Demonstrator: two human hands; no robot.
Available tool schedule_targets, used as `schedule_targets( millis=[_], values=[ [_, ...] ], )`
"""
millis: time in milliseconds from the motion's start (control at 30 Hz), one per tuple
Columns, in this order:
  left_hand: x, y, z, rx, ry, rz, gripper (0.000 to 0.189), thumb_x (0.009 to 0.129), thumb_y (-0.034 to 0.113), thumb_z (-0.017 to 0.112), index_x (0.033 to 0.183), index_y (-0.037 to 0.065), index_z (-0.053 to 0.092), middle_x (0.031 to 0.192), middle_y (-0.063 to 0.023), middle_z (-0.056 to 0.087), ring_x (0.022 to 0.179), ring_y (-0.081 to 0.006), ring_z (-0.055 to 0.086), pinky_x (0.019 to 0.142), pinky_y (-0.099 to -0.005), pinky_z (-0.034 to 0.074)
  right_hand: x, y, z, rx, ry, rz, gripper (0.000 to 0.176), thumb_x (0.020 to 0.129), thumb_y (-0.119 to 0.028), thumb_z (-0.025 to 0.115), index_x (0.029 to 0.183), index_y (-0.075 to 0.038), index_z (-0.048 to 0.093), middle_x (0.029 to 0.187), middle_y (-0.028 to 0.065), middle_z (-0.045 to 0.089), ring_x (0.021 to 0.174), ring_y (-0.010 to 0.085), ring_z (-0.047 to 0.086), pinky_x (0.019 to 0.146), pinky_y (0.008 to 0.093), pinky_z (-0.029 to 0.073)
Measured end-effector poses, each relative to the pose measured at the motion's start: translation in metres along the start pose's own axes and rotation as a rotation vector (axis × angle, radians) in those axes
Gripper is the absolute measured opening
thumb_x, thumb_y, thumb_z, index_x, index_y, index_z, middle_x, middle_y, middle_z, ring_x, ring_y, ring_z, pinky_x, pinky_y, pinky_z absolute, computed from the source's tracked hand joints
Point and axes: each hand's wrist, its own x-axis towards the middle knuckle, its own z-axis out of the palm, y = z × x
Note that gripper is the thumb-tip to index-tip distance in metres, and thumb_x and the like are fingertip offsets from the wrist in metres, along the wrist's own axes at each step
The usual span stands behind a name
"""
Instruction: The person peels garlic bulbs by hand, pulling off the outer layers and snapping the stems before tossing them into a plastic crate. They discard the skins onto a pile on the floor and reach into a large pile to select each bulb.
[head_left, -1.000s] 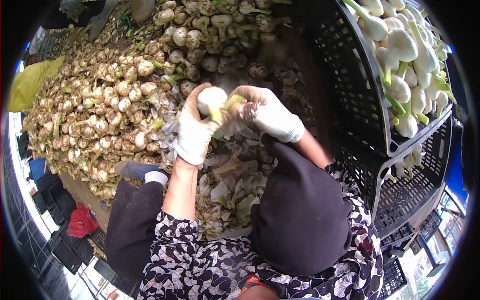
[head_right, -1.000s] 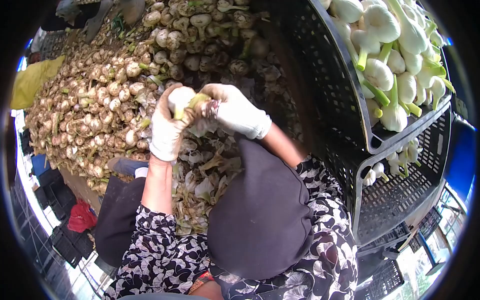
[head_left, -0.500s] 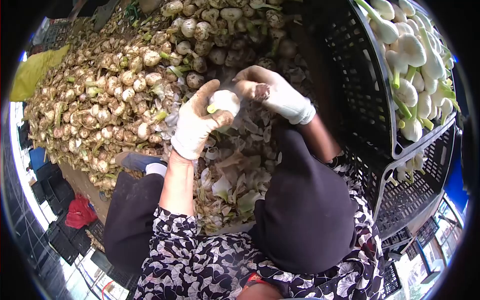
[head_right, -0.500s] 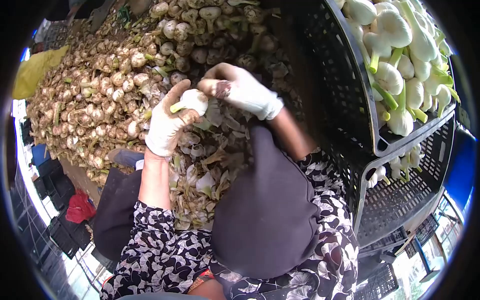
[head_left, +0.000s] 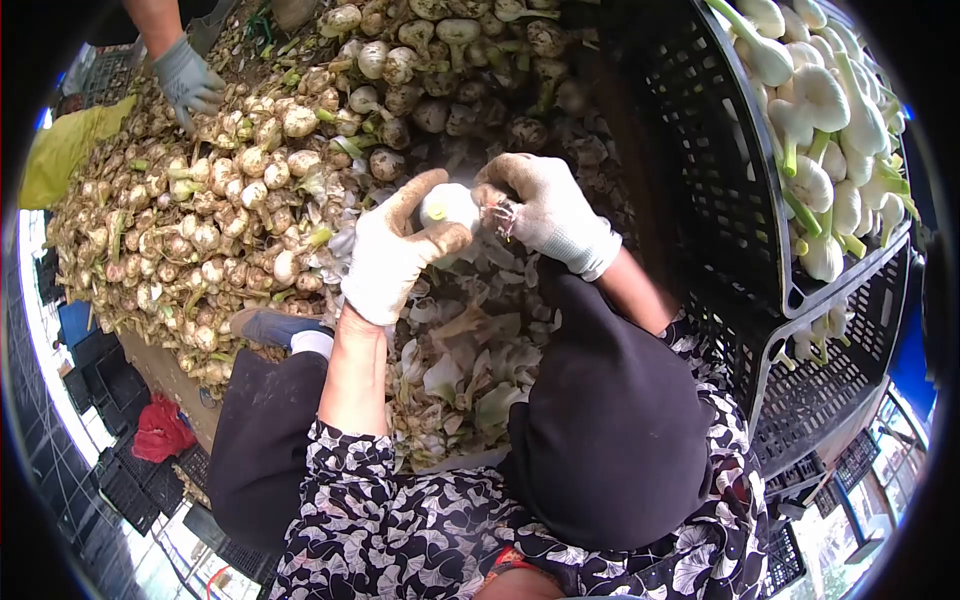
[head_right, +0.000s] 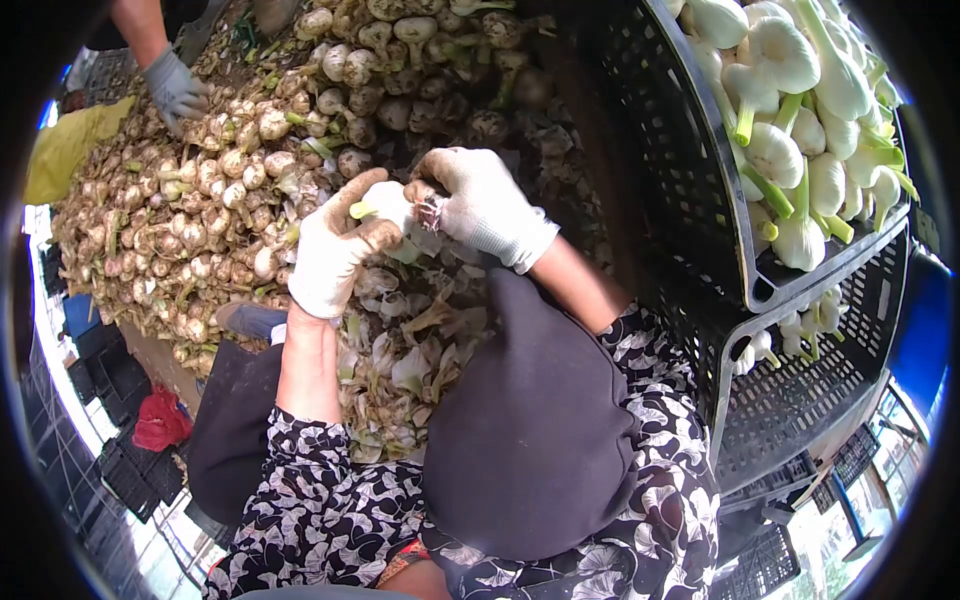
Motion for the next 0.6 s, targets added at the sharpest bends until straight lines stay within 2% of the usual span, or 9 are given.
schedule_targets(
  millis=[167, 233, 267, 367, 433, 500, 533, 567, 600],
  values=[
    [0.002, -0.012, 0.010, -0.239, 0.032, 0.162, 0.056, 0.083, 0.011, 0.069, 0.131, -0.005, 0.045, 0.114, -0.0138, 0.060, 0.095, -0.0163, 0.060, 0.085, -0.0288, 0.051, 0.001, -0.004, 0.009, -0.037, 0.005, -0.174, 0.021, 0.082, -0.019, 0.061, 0.086, 0.001, 0.062, 0.074, 0.0203, 0.060, 0.071, 0.0360, 0.060, 0.064, 0.0414, 0.048],
    [0.005, -0.007, 0.014, -0.476, 0.133, 0.128, 0.052, 0.090, 0.026, 0.061, 0.130, -0.003, 0.046, 0.117, -0.0152, 0.058, 0.099, -0.0191, 0.059, 0.091, -0.0325, 0.048, 0.002, -0.011, 0.008, -0.012, -0.006, -0.302, 0.020, 0.081, -0.018, 0.062, 0.086, 0.001, 0.062, 0.076, 0.0202, 0.060, 0.071, 0.0350, 0.061, 0.064, 0.0403, 0.049],
    [0.008, -0.013, 0.011, -0.422, 0.085, 0.190, 0.053, 0.094, 0.036, 0.053, 0.130, -0.002, 0.047, 0.121, -0.0143, 0.057, 0.103, -0.0216, 0.058, 0.094, -0.0347, 0.045, 0.003, -0.009, 0.008, 0.007, 0.035, -0.231, 0.021, 0.081, -0.018, 0.063, 0.087, 0.001, 0.062, 0.077, 0.0201, 0.061, 0.071, 0.0346, 0.061, 0.065, 0.0399, 0.050],
    [0.004, -0.009, 0.015, -0.456, 0.046, 0.264, 0.053, 0.097, 0.037, 0.047, 0.130, -0.004, 0.046, 0.126, -0.0138, 0.053, 0.113, -0.0235, 0.053, 0.100, -0.0369, 0.041, 0.022, 0.046, 0.005, -0.092, 0.229, 0.105, 0.016, 0.086, -0.012, 0.057, 0.090, 0.001, 0.064, 0.083, 0.0186, 0.066, 0.075, 0.0255, 0.066, 0.070, 0.0340, 0.053],
    [0.005, -0.007, 0.013, -0.460, 0.076, 0.239, 0.053, 0.096, 0.038, 0.047, 0.127, -0.005, 0.049, 0.126, -0.0138, 0.054, 0.116, -0.0228, 0.052, 0.104, -0.0357, 0.038, 0.016, 0.068, -0.001, -0.202, 0.130, 0.002, 0.020, 0.088, -0.015, 0.056, 0.097, 0.002, 0.063, 0.090, 0.0195, 0.067, 0.080, 0.0249, 0.067, 0.072, 0.0324, 0.053],
    [0.012, -0.015, 0.008, -0.423, 0.300, 0.167, 0.053, 0.096, 0.038, 0.048, 0.129, -0.004, 0.047, 0.125, -0.0129, 0.054, 0.116, -0.0220, 0.052, 0.103, -0.0351, 0.039, 0.007, 0.041, 0.010, 0.357, 0.029, 0.128, 0.030, 0.086, -0.021, 0.060, 0.105, 0.002, 0.060, 0.094, 0.0207, 0.066, 0.083, 0.0301, 0.066, 0.075, 0.0348, 0.052],
    [0.013, -0.017, 0.009, -0.421, 0.299, 0.165, 0.053, 0.096, 0.038, 0.048, 0.129, -0.004, 0.047, 0.125, -0.0129, 0.054, 0.116, -0.0220, 0.052, 0.103, -0.0351, 0.039, 0.003, 0.028, 0.010, 0.338, -0.014, 0.083, 0.038, 0.083, -0.027, 0.063, 0.108, 0.001, 0.058, 0.096, 0.0212, 0.065, 0.085, 0.0336, 0.065, 0.077, 0.0370, 0.051],
    [0.013, -0.019, 0.011, -0.385, 0.357, 0.106, 0.051, 0.097, 0.037, 0.045, 0.130, -0.002, 0.047, 0.127, -0.0118, 0.053, 0.115, -0.0195, 0.052, 0.099, -0.0333, 0.040, 0.000, 0.027, 0.014, 0.143, 0.041, -0.139, 0.038, 0.085, -0.026, 0.064, 0.110, 0.002, 0.056, 0.089, 0.0101, 0.064, 0.081, 0.0170, 0.061, 0.074, 0.0302, 0.050],
    [0.013, -0.020, 0.014, -0.348, 0.415, 0.046, 0.050, 0.098, 0.037, 0.042, 0.131, 0.000, 0.047, 0.129, -0.0107, 0.052, 0.113, -0.0170, 0.052, 0.096, -0.0314, 0.042, -0.002, 0.014, 0.014, 0.071, 0.047, -0.134, 0.040, 0.082, -0.029, 0.068, 0.106, 0.001, 0.057, 0.089, 0.0123, 0.064, 0.080, 0.0200, 0.062, 0.073, 0.0313, 0.050]
  ],
)
